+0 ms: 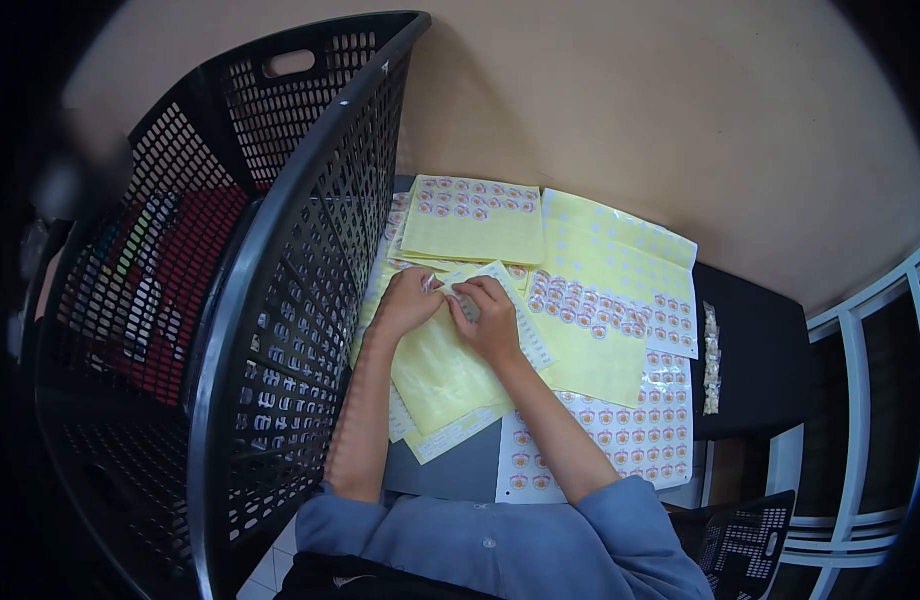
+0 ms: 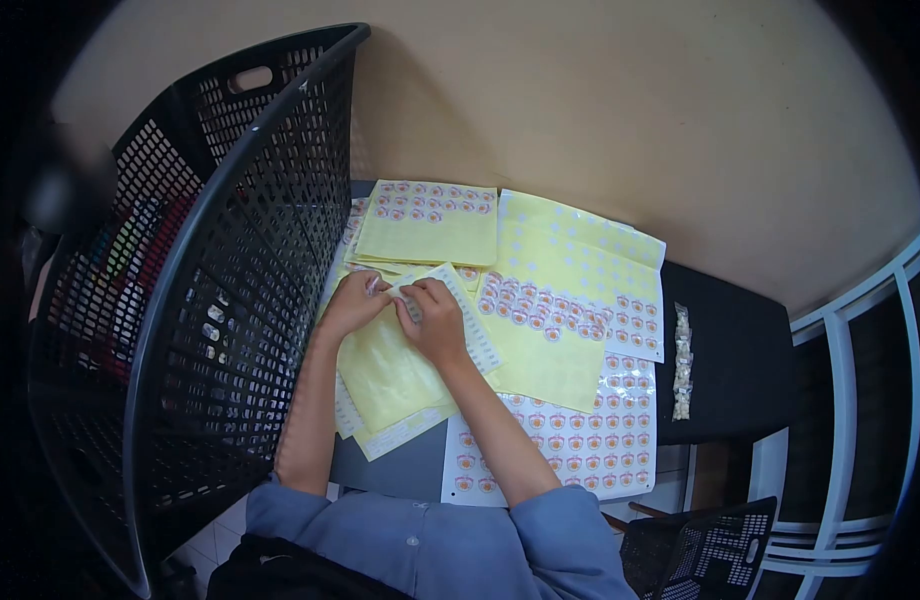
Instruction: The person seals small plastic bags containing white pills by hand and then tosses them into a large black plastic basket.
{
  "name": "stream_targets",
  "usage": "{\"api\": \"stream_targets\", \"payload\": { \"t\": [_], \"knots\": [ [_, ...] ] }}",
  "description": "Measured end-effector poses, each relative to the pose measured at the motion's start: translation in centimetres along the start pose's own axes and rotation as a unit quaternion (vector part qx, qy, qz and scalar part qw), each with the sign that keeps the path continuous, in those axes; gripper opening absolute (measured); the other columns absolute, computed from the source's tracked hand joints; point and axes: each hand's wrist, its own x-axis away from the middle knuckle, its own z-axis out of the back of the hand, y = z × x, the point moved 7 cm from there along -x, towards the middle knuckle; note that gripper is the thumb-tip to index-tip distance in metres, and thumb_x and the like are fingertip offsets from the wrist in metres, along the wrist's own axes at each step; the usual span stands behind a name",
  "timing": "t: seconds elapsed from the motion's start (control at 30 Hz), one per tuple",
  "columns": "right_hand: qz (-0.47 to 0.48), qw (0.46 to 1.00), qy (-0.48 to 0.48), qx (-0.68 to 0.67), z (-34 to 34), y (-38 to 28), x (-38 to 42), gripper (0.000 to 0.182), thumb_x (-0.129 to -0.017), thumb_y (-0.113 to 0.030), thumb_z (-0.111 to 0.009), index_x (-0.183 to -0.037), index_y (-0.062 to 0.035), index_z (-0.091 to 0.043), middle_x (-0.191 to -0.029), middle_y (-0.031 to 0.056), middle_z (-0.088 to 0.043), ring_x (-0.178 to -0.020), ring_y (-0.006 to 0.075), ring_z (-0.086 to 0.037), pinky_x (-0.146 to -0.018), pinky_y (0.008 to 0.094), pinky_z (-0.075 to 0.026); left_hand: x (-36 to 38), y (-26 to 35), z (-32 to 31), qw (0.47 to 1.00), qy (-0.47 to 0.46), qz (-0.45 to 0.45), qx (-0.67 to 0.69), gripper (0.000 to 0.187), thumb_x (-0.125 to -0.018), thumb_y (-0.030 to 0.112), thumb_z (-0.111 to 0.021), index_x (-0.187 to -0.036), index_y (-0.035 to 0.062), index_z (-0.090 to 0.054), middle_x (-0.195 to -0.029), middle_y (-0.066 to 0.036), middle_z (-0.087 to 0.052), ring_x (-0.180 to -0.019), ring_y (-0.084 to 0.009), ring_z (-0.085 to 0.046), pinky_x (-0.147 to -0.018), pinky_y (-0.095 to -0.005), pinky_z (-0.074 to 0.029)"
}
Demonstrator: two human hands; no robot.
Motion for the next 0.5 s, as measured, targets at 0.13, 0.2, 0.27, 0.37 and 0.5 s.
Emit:
{"api": "stream_targets", "payload": {
  "t": [0.13, 0.2, 0.27, 0.37, 0.5],
  "knots": [
    [0.008, 1.0, 0.008, -0.011, 0.2, -0.2, -0.1, 0.013, -0.065, -0.007, -0.067, -0.076, -0.0028, -0.062, -0.075, 0.0093, -0.058, -0.066, 0.0235, -0.058, -0.058, 0.03, -0.047, 0.3, 1.0, 0.2, 1.0, -0.003, -0.02, -0.013, 0.017, -0.067, 0.011, -0.059, -0.074, -0.0039, -0.054, -0.076, -0.015, -0.06, -0.072, -0.0223, -0.058, -0.065, -0.0307, -0.043],
    [0.007, 1.0, 0.011, -0.018, 0.4, -0.4, -0.1, 0.012, -0.065, -0.007, -0.067, -0.075, -0.0027, -0.062, -0.073, 0.0089, -0.058, -0.064, 0.0231, -0.058, -0.057, 0.0297, -0.047, 0.6, 1.5, 0.4, 0.999, 0.011, -0.043, -0.019, 0.013, -0.067, 0.008, -0.058, -0.07, -0.0031, -0.051, -0.075, -0.016, -0.06, -0.072, -0.0247, -0.058, -0.065, -0.0319, -0.044],
    [-0.037, 0.999, 0.009, -0.036, 0.5, 0.0, -0.3, 0.009, -0.066, -0.006, -0.066, -0.073, -0.0021, -0.062, -0.072, 0.0089, -0.058, -0.064, 0.022, -0.059, -0.057, 0.0293, -0.047, 0.9, 1.9, 0.5, 0.997, 0.008, -0.063, -0.046, 0.014, -0.066, 0.009, -0.057, -0.073, -0.0022, -0.054, -0.076, -0.017, -0.059, -0.074, -0.029, -0.057, -0.066, -0.0351, -0.043],
    [-0.072, 0.996, -0.035, -0.029, 0.0, 0.4, -0.6, 0.006, -0.067, -0.005, -0.064, -0.071, -0.0009, -0.061, -0.072, 0.0089, -0.058, -0.064, 0.0208, -0.059, -0.057, 0.0274, -0.047, 1.1, 2.1, 0.5, 0.993, 0.016, -0.092, -0.071, 0.013, -0.065, 0.01, -0.056, -0.072, -0.0002, -0.055, -0.075, -0.018, -0.057, -0.078, -0.0336, -0.053, -0.068, -0.0395, -0.042],
    [-0.108, 0.992, -0.056, -0.043, -0.6, 1.1, -1.0, 0.007, -0.068, -0.005, -0.063, -0.072, 0.0006, -0.061, -0.07, 0.0089, -0.058, -0.064, 0.0195, -0.059, -0.058, 0.0257, -0.047, 1.2, 2.3, 0.7, 0.99, 0.031, -0.102, -0.092, 0.015, -0.066, 0.009, -0.059, -0.071, -0.0027, -0.051, -0.075, -0.018, -0.057, -0.075, -0.031, -0.056, -0.068, -0.0338, -0.043]
  ]
}}
